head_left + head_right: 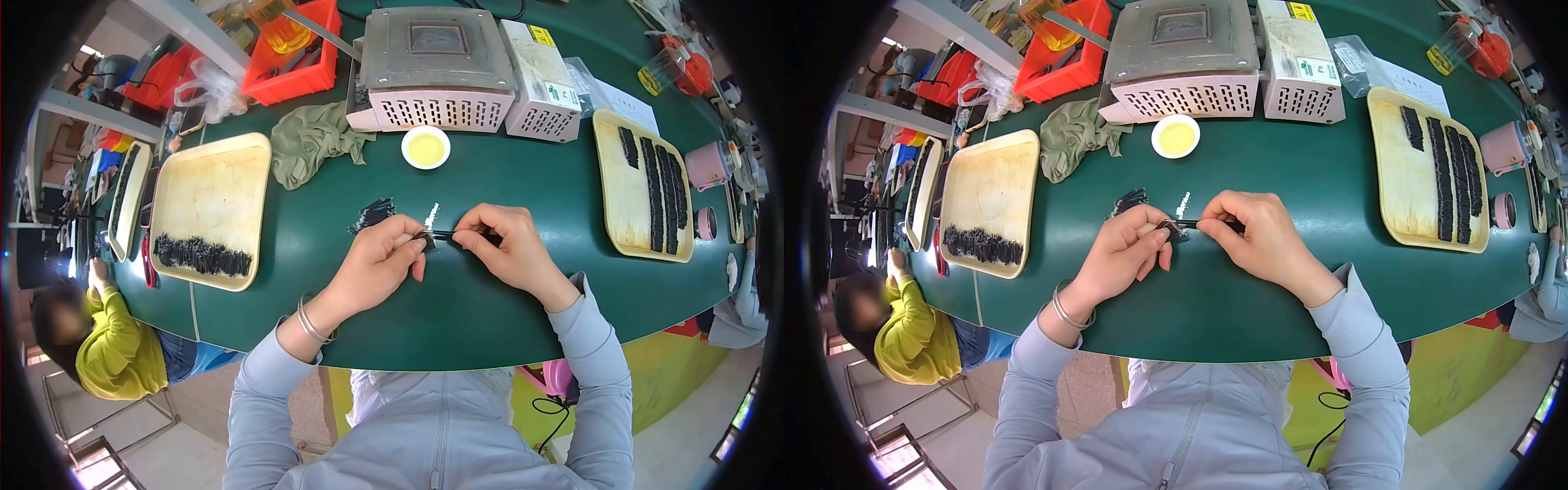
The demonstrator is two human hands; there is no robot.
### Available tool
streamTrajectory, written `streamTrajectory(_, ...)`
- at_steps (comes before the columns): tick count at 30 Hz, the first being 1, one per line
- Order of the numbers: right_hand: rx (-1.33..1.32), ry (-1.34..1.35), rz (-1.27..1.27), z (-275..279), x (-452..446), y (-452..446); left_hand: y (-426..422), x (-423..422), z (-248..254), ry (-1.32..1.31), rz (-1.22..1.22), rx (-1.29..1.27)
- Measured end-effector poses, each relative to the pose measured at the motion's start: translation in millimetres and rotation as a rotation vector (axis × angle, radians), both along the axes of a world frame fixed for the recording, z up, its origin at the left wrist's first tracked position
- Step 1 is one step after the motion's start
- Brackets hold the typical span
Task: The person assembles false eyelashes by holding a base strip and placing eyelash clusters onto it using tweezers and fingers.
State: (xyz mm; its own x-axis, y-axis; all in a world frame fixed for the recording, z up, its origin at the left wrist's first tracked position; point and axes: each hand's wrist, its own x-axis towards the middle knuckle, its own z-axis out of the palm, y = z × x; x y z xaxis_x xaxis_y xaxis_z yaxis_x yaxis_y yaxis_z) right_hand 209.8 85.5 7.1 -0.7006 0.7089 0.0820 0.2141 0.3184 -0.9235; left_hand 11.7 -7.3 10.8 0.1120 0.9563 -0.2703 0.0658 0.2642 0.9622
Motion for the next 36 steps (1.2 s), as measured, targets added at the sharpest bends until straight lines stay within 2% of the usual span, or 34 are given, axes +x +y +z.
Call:
streamTrajectory(10, 0.035, 0.038, -0.039, -0.8, 2.9, 3.0, -3.5, -2.0, -1.0, 0.114, -0.004, 0.022)
streamTrajectory(16, 0.256, 0.017, -0.104, -3.9, 5.4, 12.1, -5.6, -2.6, -2.5, 0.202, -0.003, 0.084)
streamTrajectory(27, 0.293, -0.026, -0.116, -3.3, 4.7, 9.8, -4.4, -2.9, -7.7, 0.192, 0.0, 0.098)
streamTrajectory(30, 0.398, 0.037, -0.114, -6.7, 3.5, 9.2, -2.5, -2.4, -7.5, 0.187, 0.014, 0.101)
streamTrajectory(34, 0.408, -0.001, -0.102, -3.7, 7.2, 6.8, -2.7, 0.3, 0.7, 0.206, 0.012, 0.044)
streamTrajectory(36, 0.498, -0.004, -0.054, -4.7, 8.8, 8.8, -1.6, -0.7, 0.7, 0.286, 0.014, 0.112)
